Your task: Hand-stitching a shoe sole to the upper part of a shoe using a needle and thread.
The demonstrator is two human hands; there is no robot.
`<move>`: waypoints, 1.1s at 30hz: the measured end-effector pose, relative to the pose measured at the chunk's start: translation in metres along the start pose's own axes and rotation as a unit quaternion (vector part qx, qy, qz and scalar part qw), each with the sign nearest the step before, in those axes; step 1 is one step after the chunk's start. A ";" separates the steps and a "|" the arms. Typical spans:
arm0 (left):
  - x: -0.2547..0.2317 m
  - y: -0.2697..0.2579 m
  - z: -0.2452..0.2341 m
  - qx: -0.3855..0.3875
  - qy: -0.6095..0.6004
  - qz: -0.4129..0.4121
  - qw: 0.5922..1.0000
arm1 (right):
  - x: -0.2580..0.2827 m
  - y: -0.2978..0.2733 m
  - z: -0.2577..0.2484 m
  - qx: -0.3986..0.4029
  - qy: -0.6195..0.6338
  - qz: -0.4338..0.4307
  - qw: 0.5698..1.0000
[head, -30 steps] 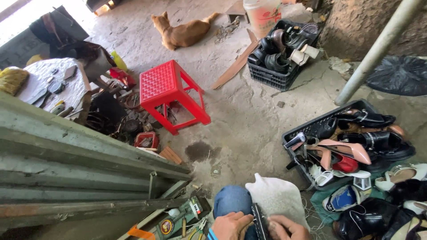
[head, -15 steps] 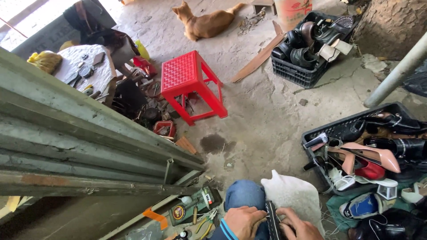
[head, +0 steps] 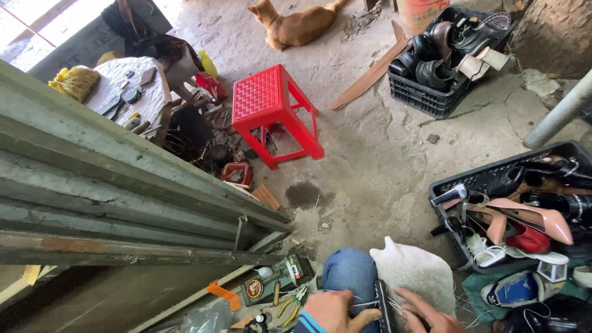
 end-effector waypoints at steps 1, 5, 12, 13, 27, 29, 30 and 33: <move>0.009 -0.004 -0.005 -0.011 0.033 -0.075 0.997 | 0.003 -0.001 -0.001 -0.003 0.016 -0.019 1.000; 0.043 -0.035 -0.021 0.130 0.014 -0.149 0.980 | -0.012 0.018 0.010 -0.018 0.020 -0.061 0.998; 0.044 -0.035 0.021 -0.111 -0.074 0.005 0.991 | -0.021 -0.014 0.006 -0.002 -0.014 -0.358 0.934; 0.040 -0.033 0.013 -0.157 -0.151 0.035 0.975 | -0.003 -0.021 0.000 0.009 0.005 -0.403 0.915; -0.003 -0.025 0.028 -0.121 -0.153 0.097 0.976 | 0.029 -0.044 0.005 0.107 0.152 -0.255 0.949; -0.011 -0.032 0.021 -0.122 -0.141 0.110 0.976 | 0.020 -0.041 0.016 0.092 0.049 -0.181 0.978; -0.018 -0.040 0.010 -0.174 -0.134 0.156 0.963 | 0.021 -0.042 0.014 0.071 0.033 -0.214 0.974; -0.038 -0.053 -0.004 -0.251 -0.127 0.245 0.928 | 0.014 -0.044 0.019 0.042 0.006 -0.253 0.967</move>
Point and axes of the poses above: each hand's wrist, its own y-axis towards the middle knuckle, its own z-axis out of the palm, x = y × z, the point moved 6 cm from there along y, towards the middle knuckle, and after that the axes turned 4 degrees about x, right-handed, at the moved point
